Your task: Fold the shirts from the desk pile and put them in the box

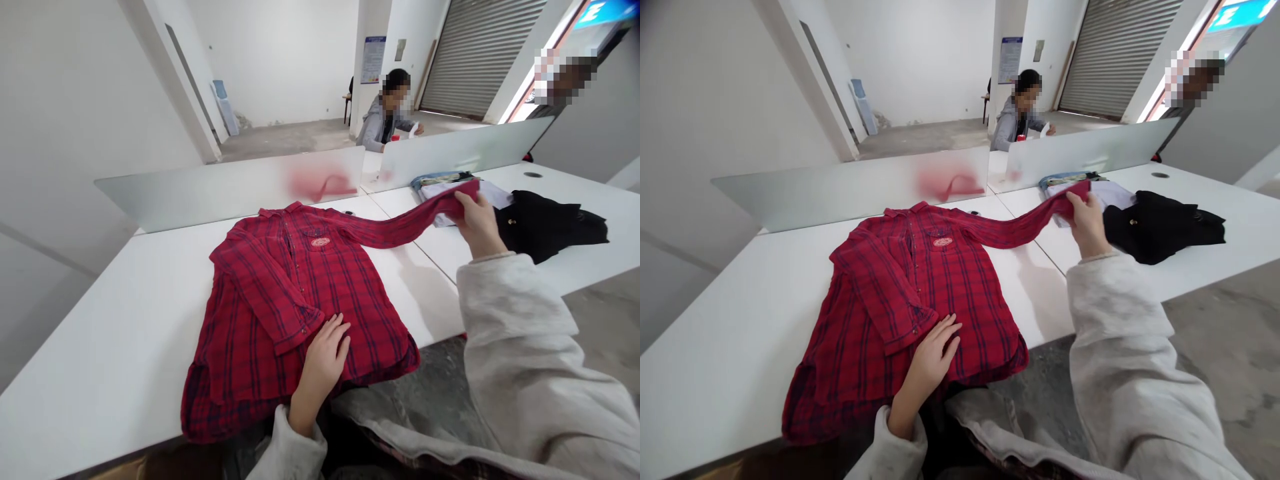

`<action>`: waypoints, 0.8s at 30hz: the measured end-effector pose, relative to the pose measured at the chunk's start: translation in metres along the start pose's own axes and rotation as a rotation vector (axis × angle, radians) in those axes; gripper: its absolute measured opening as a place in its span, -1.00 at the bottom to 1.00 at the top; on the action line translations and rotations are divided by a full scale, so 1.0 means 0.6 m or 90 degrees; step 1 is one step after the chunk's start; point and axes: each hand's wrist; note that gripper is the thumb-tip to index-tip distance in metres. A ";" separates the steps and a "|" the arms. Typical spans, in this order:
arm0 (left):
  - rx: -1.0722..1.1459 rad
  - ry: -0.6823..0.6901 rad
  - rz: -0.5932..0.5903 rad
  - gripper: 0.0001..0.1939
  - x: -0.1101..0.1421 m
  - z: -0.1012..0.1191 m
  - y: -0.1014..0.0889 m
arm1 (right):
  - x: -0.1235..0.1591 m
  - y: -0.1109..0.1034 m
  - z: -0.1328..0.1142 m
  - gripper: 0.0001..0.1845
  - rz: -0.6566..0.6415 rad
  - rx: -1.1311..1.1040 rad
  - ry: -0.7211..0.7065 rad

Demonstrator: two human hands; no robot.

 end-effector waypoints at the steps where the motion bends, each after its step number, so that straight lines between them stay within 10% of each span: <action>1: 0.010 -0.010 0.031 -0.68 0.002 -0.001 -0.005 | 0.004 0.025 -0.020 -0.56 -0.027 -0.034 -0.012; 7: 0.181 -0.219 0.136 -0.64 0.012 -0.036 -0.049 | 0.064 0.164 -0.108 -0.75 -0.205 -0.178 -0.196; 13: 0.457 -0.339 0.145 -0.60 0.031 -0.063 -0.077 | 0.276 0.243 -0.190 -0.76 -0.506 -0.119 -0.394; 18: 0.191 -0.273 0.089 -0.61 0.085 -0.101 -0.119 | 0.444 0.276 -0.149 -0.82 -0.810 -0.064 -0.424; 24: -0.188 -0.071 0.030 -0.51 0.179 -0.168 -0.144 | 0.526 0.290 -0.062 -0.84 -0.986 0.036 -0.422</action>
Point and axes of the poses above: each hand's wrist, its own x-axis away from the middle knuckle, its own y-axis out of the palm, z = x × y, and after that the axes turned 7 degrees about -y, right-handed
